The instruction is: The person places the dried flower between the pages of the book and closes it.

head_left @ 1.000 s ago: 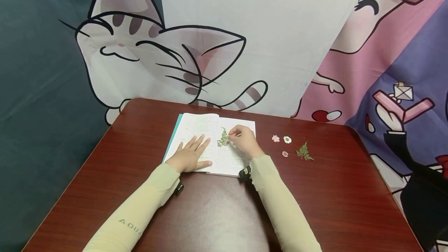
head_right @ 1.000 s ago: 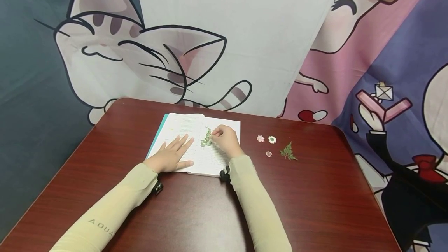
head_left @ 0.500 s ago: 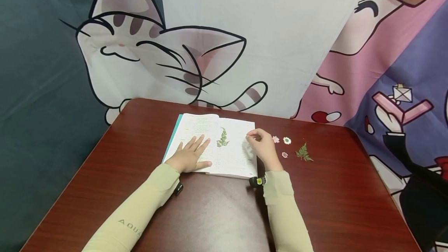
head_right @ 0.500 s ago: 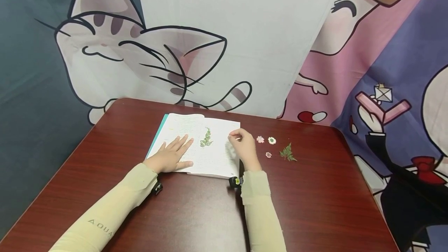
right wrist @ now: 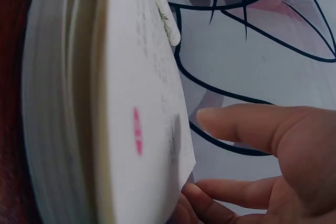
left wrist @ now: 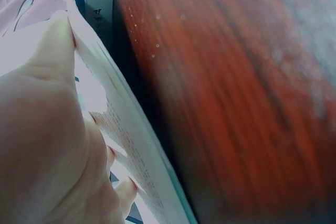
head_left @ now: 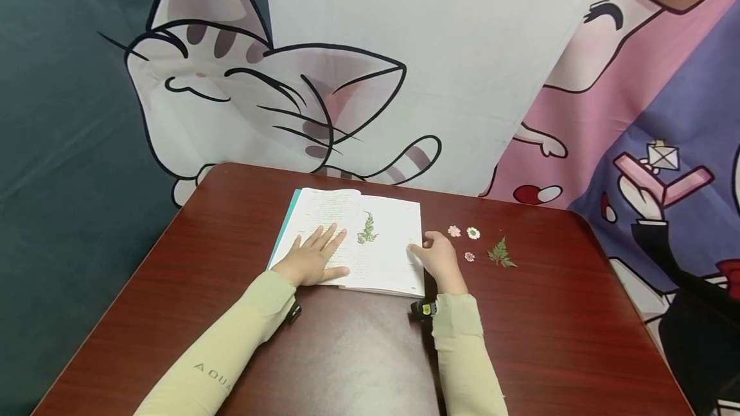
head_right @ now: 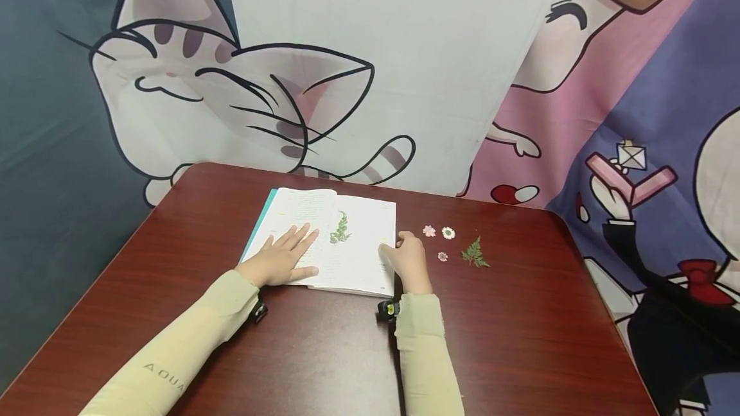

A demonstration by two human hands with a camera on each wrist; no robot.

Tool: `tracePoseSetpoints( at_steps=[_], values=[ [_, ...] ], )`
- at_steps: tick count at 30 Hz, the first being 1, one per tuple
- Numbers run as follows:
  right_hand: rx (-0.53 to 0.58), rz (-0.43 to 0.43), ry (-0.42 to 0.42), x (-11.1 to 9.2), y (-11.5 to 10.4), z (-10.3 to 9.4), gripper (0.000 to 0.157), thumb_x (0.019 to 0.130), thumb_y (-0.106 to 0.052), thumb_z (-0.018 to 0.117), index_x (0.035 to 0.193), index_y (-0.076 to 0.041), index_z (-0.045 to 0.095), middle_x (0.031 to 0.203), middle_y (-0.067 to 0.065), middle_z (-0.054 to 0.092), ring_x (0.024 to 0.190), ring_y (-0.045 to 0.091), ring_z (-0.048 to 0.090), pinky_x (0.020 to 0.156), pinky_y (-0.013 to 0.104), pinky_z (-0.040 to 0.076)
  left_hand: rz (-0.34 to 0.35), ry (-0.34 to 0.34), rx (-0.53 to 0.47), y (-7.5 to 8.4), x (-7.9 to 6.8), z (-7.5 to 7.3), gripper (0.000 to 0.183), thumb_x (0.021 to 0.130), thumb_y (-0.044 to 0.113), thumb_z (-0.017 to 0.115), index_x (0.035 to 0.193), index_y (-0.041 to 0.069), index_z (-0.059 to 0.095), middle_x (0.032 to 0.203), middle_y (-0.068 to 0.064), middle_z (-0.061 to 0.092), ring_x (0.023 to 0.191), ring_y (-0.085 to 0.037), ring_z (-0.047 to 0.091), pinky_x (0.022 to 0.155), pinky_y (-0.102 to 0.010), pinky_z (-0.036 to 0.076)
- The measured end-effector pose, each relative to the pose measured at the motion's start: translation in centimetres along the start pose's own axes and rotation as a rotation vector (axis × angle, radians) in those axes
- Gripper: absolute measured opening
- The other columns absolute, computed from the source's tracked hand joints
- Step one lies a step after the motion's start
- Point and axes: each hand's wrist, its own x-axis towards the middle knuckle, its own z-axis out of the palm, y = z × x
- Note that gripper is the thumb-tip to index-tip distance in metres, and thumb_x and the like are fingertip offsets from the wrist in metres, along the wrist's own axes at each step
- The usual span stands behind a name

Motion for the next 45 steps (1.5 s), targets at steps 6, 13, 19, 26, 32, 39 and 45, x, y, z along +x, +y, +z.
tracePoseSetpoints(
  at_steps=[6,13,19,26,32,39,45],
  values=[
    [-0.053,-0.015,-0.024,-0.2,-0.2,0.4,0.07,0.089,-0.022,0.077,0.144,0.01,0.047,0.125,0.031,0.059,0.112,0.04,0.06,0.093,0.052,0.051,-0.002,-0.007,0.002,-0.1,0.3,0.2,0.089,0.1,0.064,0.046,0.165,0.017,0.006,0.171,-0.009,0.0,0.156,-0.036,0.001,0.119,-0.068,0.004],
    [-0.035,-0.022,-0.004,-0.4,-0.3,0.7,0.069,0.086,-0.011,0.08,0.144,0.007,0.048,0.12,0.029,0.061,0.107,0.038,0.061,0.092,0.051,0.051,-0.005,-0.007,-0.012,0.2,0.2,0.0,0.088,0.101,0.062,0.048,0.165,0.017,0.007,0.171,-0.01,0.001,0.155,-0.037,0.002,0.118,-0.068,0.005],
    [-0.051,-0.035,-0.006,-0.5,-0.2,0.8,0.065,0.088,-0.01,0.078,0.143,0.007,0.05,0.126,0.03,0.057,0.115,0.039,0.058,0.099,0.053,0.048,0.0,-0.002,-0.01,0.2,0.1,0.0,0.088,0.1,0.063,0.047,0.165,0.017,0.008,0.171,-0.01,0.002,0.155,-0.038,0.003,0.118,-0.069,0.005],
    [-0.072,-0.057,-0.055,-0.5,-0.1,0.4,0.067,0.091,-0.014,0.075,0.147,0.008,0.046,0.136,0.033,0.049,0.125,0.042,0.052,0.108,0.055,0.042,-0.013,-0.002,-0.008,0.1,0.3,0.2,0.088,0.1,0.063,0.047,0.165,0.018,0.007,0.171,-0.009,0.001,0.155,-0.037,0.002,0.118,-0.069,0.005],
    [-0.101,-0.122,-0.138,-0.5,0.1,-0.4,0.074,0.09,-0.017,0.077,0.15,0.007,0.041,0.141,0.034,0.046,0.131,0.042,0.049,0.109,0.055,0.041,-0.018,0.025,-0.038,0.6,0.2,-0.2,0.088,0.099,0.06,0.053,0.165,0.016,0.014,0.17,-0.012,0.007,0.155,-0.04,0.007,0.114,-0.073,0.014],
    [-0.194,-0.164,-0.301,-1.5,-0.3,-1.5,0.065,0.08,-0.023,0.087,0.128,0.004,0.053,0.119,0.026,0.047,0.102,0.034,0.055,0.088,0.047,0.05,-0.01,0.042,-0.042,0.4,0.2,0.0,0.088,0.099,0.06,0.053,0.164,0.016,0.015,0.17,-0.013,0.009,0.154,-0.041,0.01,0.113,-0.075,0.015],
    [-0.265,-0.164,-0.392,-2.8,-1.1,-1.9,0.109,0.068,-0.026,0.096,0.152,0.005,0.033,0.133,0.031,0.039,0.109,0.038,0.055,0.093,0.052,0.05,-0.011,0.04,-0.052,0.3,0.1,0.1,0.087,0.099,0.06,0.053,0.165,0.017,0.014,0.17,-0.012,0.008,0.155,-0.04,0.008,0.114,-0.074,0.013]
  ],
)
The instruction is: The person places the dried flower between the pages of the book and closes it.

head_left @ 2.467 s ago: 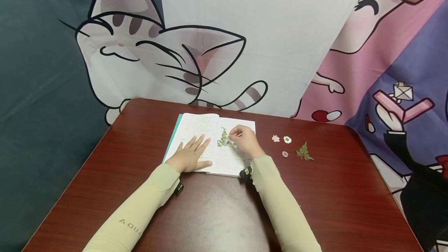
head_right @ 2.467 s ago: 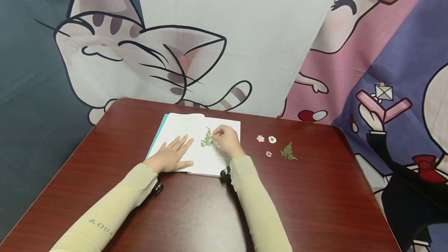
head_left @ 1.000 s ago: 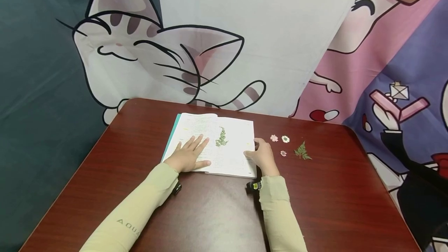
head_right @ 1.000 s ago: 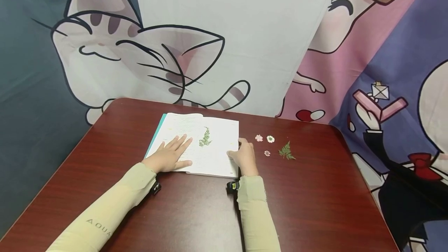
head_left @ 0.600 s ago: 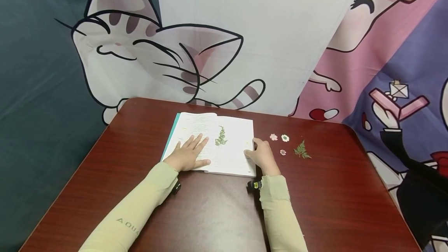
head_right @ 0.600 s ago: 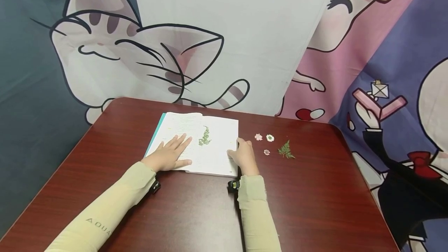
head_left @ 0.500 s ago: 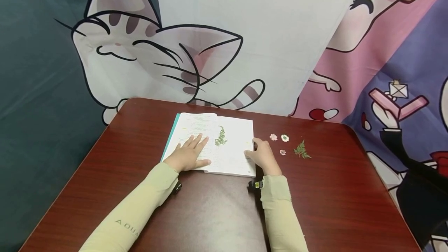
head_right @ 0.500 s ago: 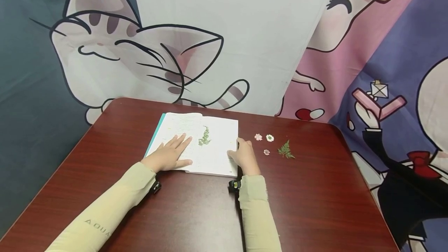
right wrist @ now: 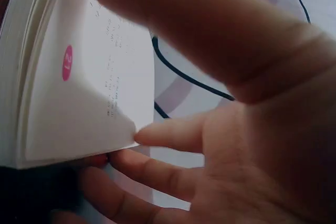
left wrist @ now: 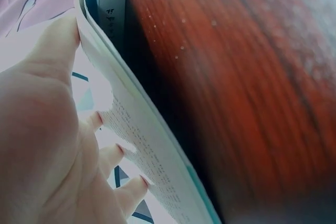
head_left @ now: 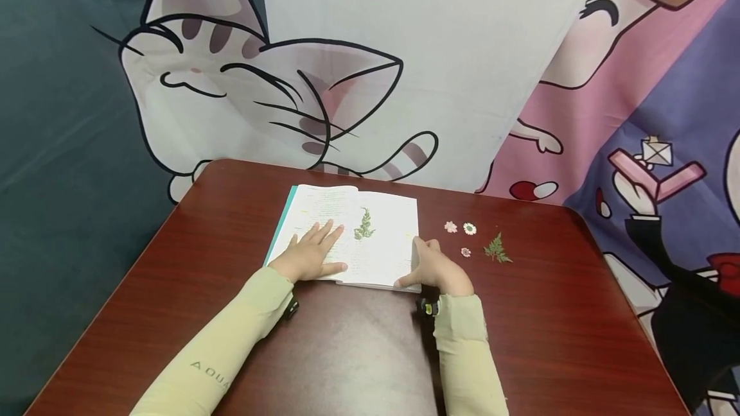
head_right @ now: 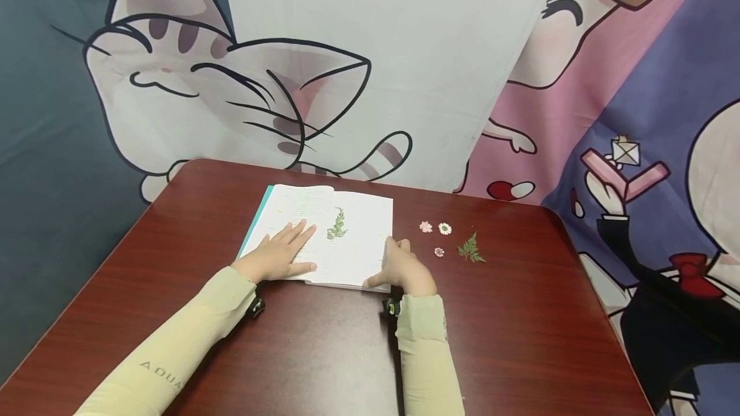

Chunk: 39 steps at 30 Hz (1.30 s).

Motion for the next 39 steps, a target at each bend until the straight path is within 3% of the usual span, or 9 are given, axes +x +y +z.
tracePoseSetpoints(
  at_steps=[2,5,11,18,25,29,33,36,39],
  values=[
    [-0.023,0.005,-0.012,-0.3,-0.2,0.1,0.121,0.066,-0.027,0.097,0.159,-0.001,0.025,0.138,0.031,0.037,0.115,0.041,0.054,0.096,0.054,0.049,-0.001,-0.001,0.004,0.0,0.0,0.0,0.088,0.099,0.06,0.053,0.165,0.017,0.014,0.17,-0.012,0.007,0.155,-0.04,0.008,0.114,-0.074,0.013],
    [-0.031,0.016,-0.012,-0.5,-0.5,0.2,0.124,0.063,-0.026,0.099,0.161,-0.009,0.024,0.135,0.027,0.039,0.112,0.04,0.054,0.092,0.053,0.05,-0.003,-0.004,0.006,0.0,-0.1,-0.1,0.088,0.099,0.059,0.054,0.165,0.017,0.013,0.17,-0.012,0.007,0.155,-0.04,0.007,0.114,-0.074,0.012],
    [-0.023,-0.018,-0.013,-0.7,-0.5,0.0,0.113,0.064,-0.019,0.097,0.158,-0.009,0.035,0.126,0.022,0.042,0.108,0.032,0.051,0.09,0.048,0.049,-0.005,-0.015,-0.007,0.2,-0.2,-0.2,0.088,0.1,0.058,0.054,0.165,0.016,0.013,0.17,-0.013,0.006,0.155,-0.04,0.006,0.115,-0.074,0.011],
    [-0.04,-0.043,-0.026,-1.3,-0.3,-0.6,0.1,0.068,-0.02,0.095,0.153,-0.009,0.044,0.129,0.021,0.044,0.111,0.03,0.051,0.094,0.05,0.048,-0.008,-0.032,-0.014,0.5,-0.1,-0.2,0.088,0.1,0.058,0.054,0.165,0.017,0.012,0.171,-0.012,0.005,0.155,-0.04,0.005,0.115,-0.073,0.01],
    [-0.028,-0.092,0.044,-1.8,-0.7,-0.9,0.087,0.07,-0.017,0.093,0.147,-0.012,0.054,0.132,0.021,0.044,0.113,0.032,0.053,0.097,0.05,0.048,-0.006,-0.03,-0.004,0.3,0.0,0.1,0.088,0.1,0.059,0.053,0.165,0.017,0.011,0.17,-0.012,0.005,0.155,-0.04,0.005,0.115,-0.074,0.01],
    [0.01,-0.148,0.08,-1.8,-0.9,-1.0,0.093,0.068,-0.015,0.095,0.149,-0.007,0.05,0.136,0.024,0.041,0.119,0.035,0.05,0.101,0.05,0.046,-0.002,-0.018,-0.004,0.1,0.0,0.1,0.088,0.1,0.06,0.053,0.165,0.018,0.012,0.17,-0.012,0.006,0.155,-0.04,0.006,0.114,-0.074,0.011],
    [0.093,-0.192,0.09,-1.6,-1.0,-1.4,0.106,0.068,-0.017,0.096,0.155,-0.004,0.038,0.151,0.03,0.029,0.137,0.041,0.039,0.11,0.054,0.04,0.0,-0.009,-0.011,0.1,0.0,0.1,0.087,0.099,0.06,0.053,0.165,0.018,0.013,0.17,-0.012,0.007,0.155,-0.04,0.007,0.114,-0.074,0.011],
    [0.14,-0.22,0.08,-1.5,-1.0,-1.7,0.111,0.071,-0.021,0.094,0.159,-0.003,0.028,0.158,0.03,0.023,0.145,0.042,0.029,0.114,0.056,0.033,0.002,-0.007,-0.018,0.0,0.0,0.1,0.087,0.1,0.059,0.054,0.165,0.018,0.013,0.17,-0.011,0.006,0.155,-0.04,0.006,0.114,-0.074,0.01],
    [0.198,-0.235,0.095,-1.4,-1.0,-1.9,0.107,0.08,-0.025,0.088,0.16,-0.003,0.021,0.161,0.027,0.023,0.147,0.04,0.027,0.117,0.057,0.029,0.006,-0.006,-0.019,-0.1,0.0,0.1,0.087,0.1,0.058,0.054,0.165,0.017,0.012,0.171,-0.012,0.005,0.155,-0.04,0.005,0.114,-0.074,0.01]
  ],
)
